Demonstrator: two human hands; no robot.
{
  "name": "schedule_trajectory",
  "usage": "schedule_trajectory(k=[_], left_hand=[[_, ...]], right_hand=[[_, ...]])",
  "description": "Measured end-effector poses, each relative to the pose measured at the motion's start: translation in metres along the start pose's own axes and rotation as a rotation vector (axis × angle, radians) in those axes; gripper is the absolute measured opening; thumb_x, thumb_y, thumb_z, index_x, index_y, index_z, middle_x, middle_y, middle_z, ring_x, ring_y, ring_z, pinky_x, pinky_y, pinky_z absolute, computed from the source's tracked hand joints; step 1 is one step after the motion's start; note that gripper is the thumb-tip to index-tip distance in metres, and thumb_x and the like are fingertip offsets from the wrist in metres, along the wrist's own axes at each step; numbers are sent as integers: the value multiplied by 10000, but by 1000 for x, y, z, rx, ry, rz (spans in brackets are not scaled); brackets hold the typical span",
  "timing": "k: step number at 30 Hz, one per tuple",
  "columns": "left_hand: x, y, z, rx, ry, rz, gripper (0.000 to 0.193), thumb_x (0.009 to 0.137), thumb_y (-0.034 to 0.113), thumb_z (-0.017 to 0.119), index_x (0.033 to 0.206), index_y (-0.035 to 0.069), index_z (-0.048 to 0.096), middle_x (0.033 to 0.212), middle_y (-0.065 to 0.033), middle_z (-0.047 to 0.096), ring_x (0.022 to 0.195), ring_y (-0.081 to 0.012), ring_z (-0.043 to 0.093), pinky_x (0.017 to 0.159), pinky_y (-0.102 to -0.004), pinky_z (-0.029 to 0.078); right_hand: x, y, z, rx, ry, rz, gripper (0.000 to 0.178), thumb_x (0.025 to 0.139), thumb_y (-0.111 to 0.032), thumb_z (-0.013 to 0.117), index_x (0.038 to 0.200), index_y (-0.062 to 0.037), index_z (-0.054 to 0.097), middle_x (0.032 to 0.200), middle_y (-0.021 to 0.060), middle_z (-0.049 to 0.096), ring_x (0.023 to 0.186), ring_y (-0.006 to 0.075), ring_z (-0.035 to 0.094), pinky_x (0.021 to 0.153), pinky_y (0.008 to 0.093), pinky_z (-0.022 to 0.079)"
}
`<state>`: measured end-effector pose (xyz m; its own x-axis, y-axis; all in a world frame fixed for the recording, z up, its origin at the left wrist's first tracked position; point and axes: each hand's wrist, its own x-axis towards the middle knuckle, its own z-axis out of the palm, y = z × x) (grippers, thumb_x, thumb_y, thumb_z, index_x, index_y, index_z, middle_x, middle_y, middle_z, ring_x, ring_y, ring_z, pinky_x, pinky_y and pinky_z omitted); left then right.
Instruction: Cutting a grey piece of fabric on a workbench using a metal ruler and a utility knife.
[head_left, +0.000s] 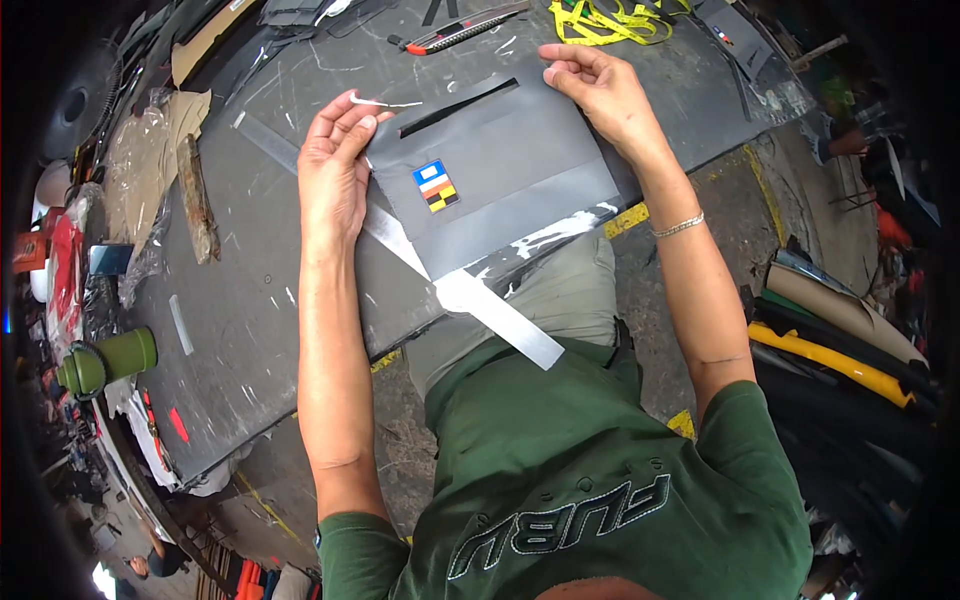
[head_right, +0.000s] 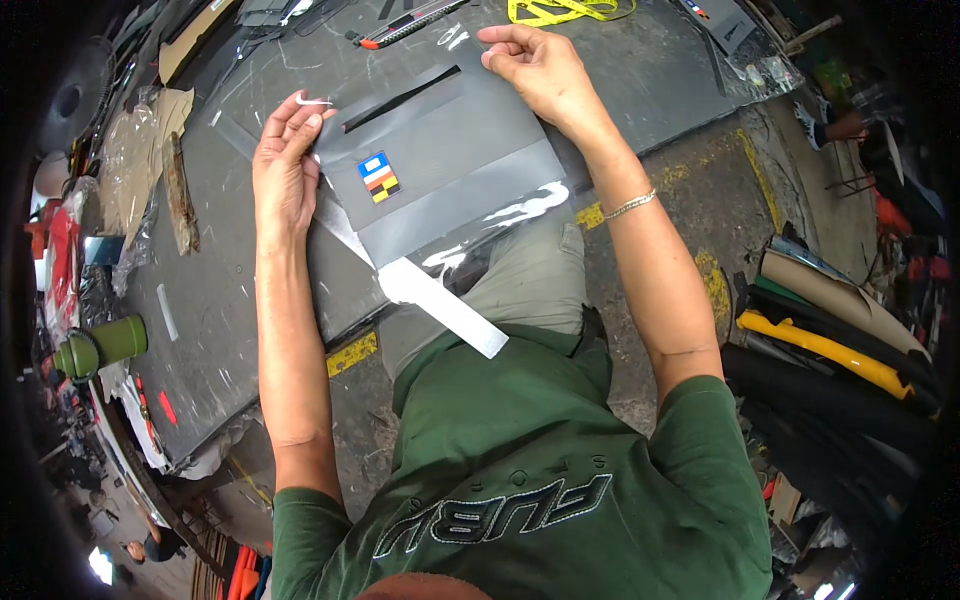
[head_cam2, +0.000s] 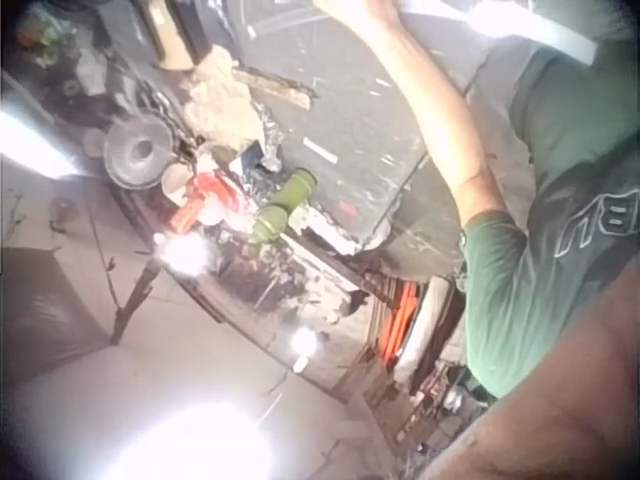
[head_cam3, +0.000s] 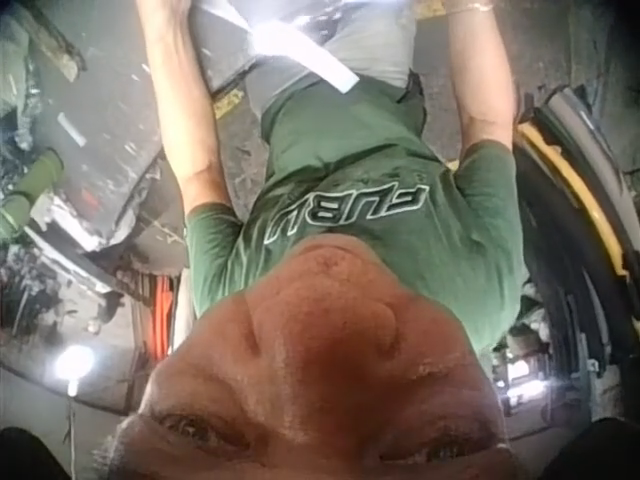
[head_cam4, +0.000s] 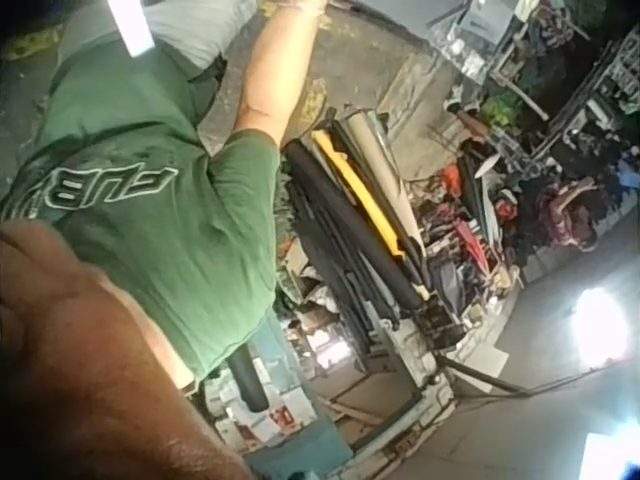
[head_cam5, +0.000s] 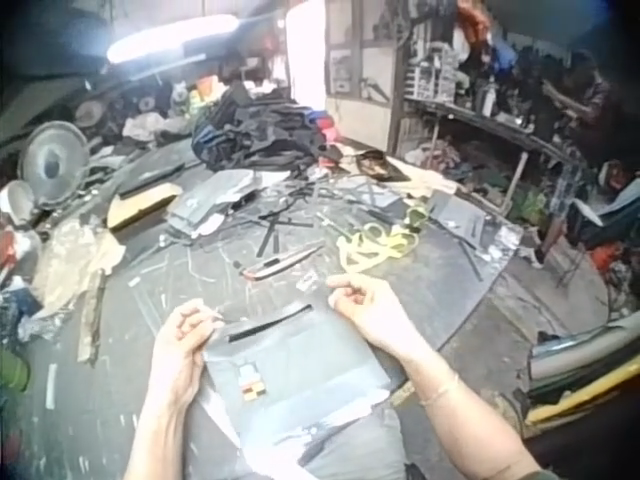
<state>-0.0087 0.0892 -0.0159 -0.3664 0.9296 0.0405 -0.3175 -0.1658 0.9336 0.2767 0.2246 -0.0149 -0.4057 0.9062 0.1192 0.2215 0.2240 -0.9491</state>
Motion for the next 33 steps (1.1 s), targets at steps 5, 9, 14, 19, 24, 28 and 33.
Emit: schedule_trajectory(k=[5, 9, 14, 19, 24, 28, 33], left_hand=[[3, -3, -3, 177, 93, -79, 399, 991, -12, 644, 1377, -13, 544, 1221, -122, 697, 1142, -203, 694, 949, -284, 585], [1, -1, 0, 183, 125, -73, 356, 1002, 107, 681, 1341, 37, 597, 1135, -41, 740, 947, -68, 681, 707, -203, 498], [-4, 5, 2, 262, 62, -143, 376, 987, 186, 729, 1316, 44, 617, 1074, -24, 747, 921, -62, 674, 771, -248, 523], [-3, 5, -3, 219, -51, -201, 371, 991, 188, 728, 1311, 32, 621, 1035, -13, 735, 899, -64, 674, 775, -232, 545], [-1, 13, -5, 150, -145, -251, 362, 994, 160, 718, 1313, 25, 616, 984, -12, 731, 872, -61, 672, 740, -212, 541], [-3, 13, 1, 167, -137, -206, 350, 984, 155, 728, 1298, 33, 630, 968, 2, 729, 824, -46, 653, 686, -197, 510], [0, 11, -10, 175, -111, -90, 347, 949, 181, 779, 1259, 74, 666, 974, 50, 728, 774, 41, 600, 515, -141, 338]], right_hand=[[-3, -5, -3, 37, 40, -57, 327, 959, -151, 747, 1258, -22, 715, 1005, -29, 670, 902, 51, 599, 834, 208, 493], [-9, -6, -6, 155, 73, -53, 301, 970, -150, 737, 1240, -21, 705, 965, -40, 650, 837, 33, 549, 725, 190, 442], [-11, -4, -8, 238, 124, -35, 289, 970, -158, 739, 1223, -26, 697, 964, -45, 643, 800, 24, 519, 668, 186, 392], [-17, -11, -10, 350, 109, -13, 364, 964, -157, 742, 1287, -20, 647, 1012, -5, 673, 866, 39, 589, 726, 186, 458], [-51, -46, -12, 585, -294, 73, 471, 960, -129, 724, 1368, 30, 552, 1158, 154, 730, 979, 133, 708, 911, 268, 576], [-64, -49, -7, 672, -194, 87, 463, 959, -125, 726, 1360, 42, 565, 1135, 152, 745, 952, 136, 720, 887, 280, 593], [-73, -54, -6, 673, -75, 36, 408, 971, -156, 724, 1329, 10, 620, 1095, 128, 753, 958, 131, 718, 880, 284, 597]])
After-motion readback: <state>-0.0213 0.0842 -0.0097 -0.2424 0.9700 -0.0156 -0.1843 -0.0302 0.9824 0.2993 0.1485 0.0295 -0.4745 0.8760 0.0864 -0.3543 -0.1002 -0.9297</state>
